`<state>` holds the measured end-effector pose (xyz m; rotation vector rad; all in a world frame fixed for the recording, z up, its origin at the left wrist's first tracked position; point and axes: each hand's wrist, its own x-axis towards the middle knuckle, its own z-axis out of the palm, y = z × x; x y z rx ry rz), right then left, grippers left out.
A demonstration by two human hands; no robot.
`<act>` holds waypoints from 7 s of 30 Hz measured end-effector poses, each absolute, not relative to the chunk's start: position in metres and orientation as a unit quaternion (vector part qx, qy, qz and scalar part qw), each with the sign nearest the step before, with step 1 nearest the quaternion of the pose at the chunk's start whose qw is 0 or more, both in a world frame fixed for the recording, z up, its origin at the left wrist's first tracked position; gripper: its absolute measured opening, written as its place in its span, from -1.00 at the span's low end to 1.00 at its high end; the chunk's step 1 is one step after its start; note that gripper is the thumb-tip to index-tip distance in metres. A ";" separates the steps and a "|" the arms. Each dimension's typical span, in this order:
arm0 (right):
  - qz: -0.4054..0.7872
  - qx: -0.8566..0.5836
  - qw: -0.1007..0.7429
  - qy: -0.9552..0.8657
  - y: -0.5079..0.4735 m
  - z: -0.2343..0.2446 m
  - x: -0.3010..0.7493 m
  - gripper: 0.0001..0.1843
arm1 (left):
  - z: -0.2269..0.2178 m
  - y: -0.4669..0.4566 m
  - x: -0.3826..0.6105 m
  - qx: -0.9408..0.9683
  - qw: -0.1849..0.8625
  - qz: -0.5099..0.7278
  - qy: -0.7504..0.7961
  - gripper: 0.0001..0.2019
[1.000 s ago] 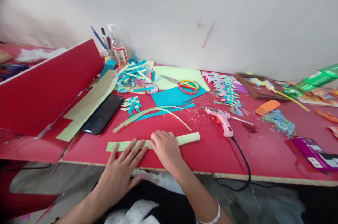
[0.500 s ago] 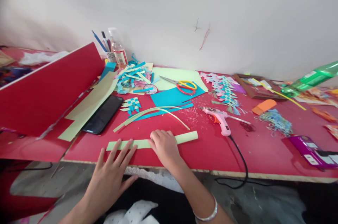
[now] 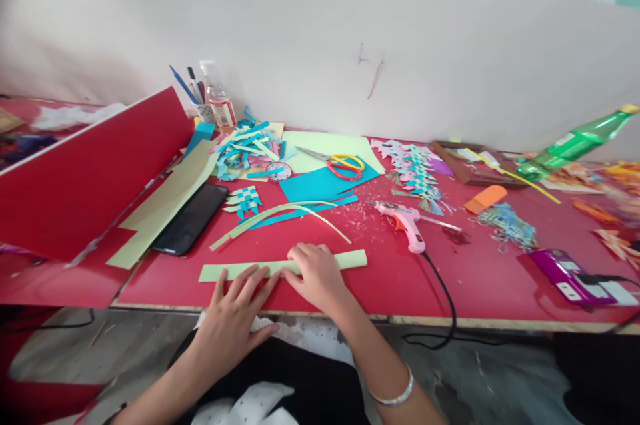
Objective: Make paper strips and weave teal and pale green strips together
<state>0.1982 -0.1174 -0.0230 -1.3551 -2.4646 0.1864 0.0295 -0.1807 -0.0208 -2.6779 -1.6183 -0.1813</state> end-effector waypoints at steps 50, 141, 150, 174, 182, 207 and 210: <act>0.046 -0.490 0.072 -0.868 -0.169 -0.021 0.205 -0.35 | -0.014 -0.181 0.036 -0.837 -0.009 -0.054 -0.544 -0.32; 0.019 -0.428 0.185 -0.884 -0.133 0.017 0.185 -0.88 | 0.039 -0.145 0.021 -0.901 -0.057 -0.036 -0.429 -0.82; 0.095 -0.415 0.199 -0.883 -0.127 0.023 0.219 -0.87 | 0.042 -0.124 -0.002 -0.889 -0.317 -0.079 -0.320 -0.65; 0.259 -0.380 0.148 -0.876 -0.145 0.034 0.210 -0.71 | 0.053 -0.130 -0.012 -0.931 -0.182 -0.014 -0.315 -0.79; 0.333 -0.364 0.157 -0.856 -0.141 0.029 0.201 -0.70 | 0.024 -0.150 0.020 -0.936 0.034 -0.047 -0.348 -0.84; 0.170 -0.359 0.159 -0.904 -0.127 0.041 0.213 -0.81 | 0.029 -0.127 0.028 -0.925 -0.031 -0.171 -0.338 -0.62; 0.087 -0.384 0.177 -0.902 -0.130 0.036 0.207 -0.84 | 0.030 -0.126 0.026 -0.916 -0.065 -0.185 -0.350 -0.62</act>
